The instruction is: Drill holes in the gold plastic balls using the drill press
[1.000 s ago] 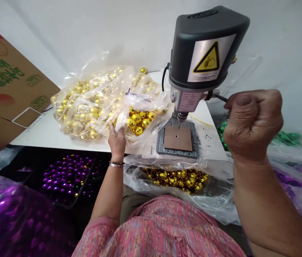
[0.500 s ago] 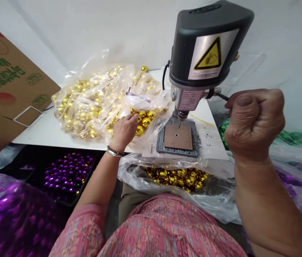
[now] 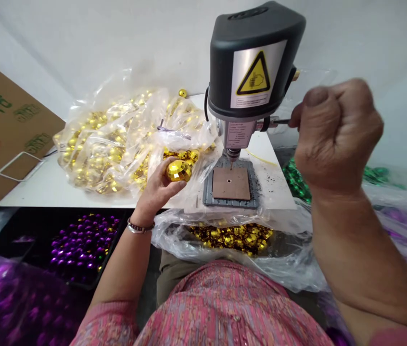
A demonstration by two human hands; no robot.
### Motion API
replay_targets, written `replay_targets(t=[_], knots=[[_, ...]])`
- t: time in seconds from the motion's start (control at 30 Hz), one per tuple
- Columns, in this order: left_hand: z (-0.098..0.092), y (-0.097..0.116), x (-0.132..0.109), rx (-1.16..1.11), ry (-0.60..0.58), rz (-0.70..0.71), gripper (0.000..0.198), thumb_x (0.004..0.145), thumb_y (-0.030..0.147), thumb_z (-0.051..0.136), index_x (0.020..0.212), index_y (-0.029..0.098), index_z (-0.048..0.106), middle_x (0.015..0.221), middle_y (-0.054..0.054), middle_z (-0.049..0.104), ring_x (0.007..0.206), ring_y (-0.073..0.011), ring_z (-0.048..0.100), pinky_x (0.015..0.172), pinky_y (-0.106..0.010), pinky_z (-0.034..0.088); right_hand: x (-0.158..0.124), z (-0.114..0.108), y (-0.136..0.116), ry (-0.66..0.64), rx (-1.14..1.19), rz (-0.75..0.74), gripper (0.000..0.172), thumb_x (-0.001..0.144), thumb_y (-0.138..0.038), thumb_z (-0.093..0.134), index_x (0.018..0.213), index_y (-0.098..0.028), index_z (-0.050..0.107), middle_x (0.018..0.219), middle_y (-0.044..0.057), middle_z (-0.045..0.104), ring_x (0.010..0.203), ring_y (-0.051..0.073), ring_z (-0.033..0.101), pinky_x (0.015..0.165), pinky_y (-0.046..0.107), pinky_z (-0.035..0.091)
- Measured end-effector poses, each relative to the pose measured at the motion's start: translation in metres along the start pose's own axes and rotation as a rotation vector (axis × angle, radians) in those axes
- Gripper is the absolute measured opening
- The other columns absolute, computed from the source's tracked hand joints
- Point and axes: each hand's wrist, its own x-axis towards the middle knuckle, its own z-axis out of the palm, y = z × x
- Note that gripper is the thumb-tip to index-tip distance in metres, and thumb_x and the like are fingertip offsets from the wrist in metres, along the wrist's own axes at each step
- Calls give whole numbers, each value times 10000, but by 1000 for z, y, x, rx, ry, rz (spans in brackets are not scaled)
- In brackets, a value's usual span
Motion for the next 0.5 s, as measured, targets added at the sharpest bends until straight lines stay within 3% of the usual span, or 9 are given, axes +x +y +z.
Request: replay_targets(t=[0.1,0.23,0.4,0.5], knots=[[19,4,-12,-364,-123,-140,621,706,379,747,1292,231,607,1213,-98,692,1081,-252,684,892,-360,589,25,-1,-9,-55,4,58,427,1022,-527,327,758,-203,416,695,-38,496,667,43,514,693,277,384],[45,1,-13,-633,-246,-333,534,713,423,756,1190,211,643,1043,-81,720,921,-214,723,830,-356,602,54,2,-11,-128,22,113,467,994,-581,363,711,-209,355,679,-46,499,660,47,503,699,267,379],[69,-11,-6,-781,-202,-527,402,710,456,802,971,185,659,840,-54,722,734,-145,694,653,-248,559,80,17,-5,-128,-18,234,390,1017,-468,370,764,-182,448,722,-54,534,650,38,501,785,257,443],[78,-15,-2,-813,-167,-592,380,710,436,813,939,174,661,815,-51,723,696,-128,678,616,-225,533,91,27,-4,-123,-97,299,371,1026,-409,368,877,-126,557,866,-8,648,802,59,608,912,292,470]])
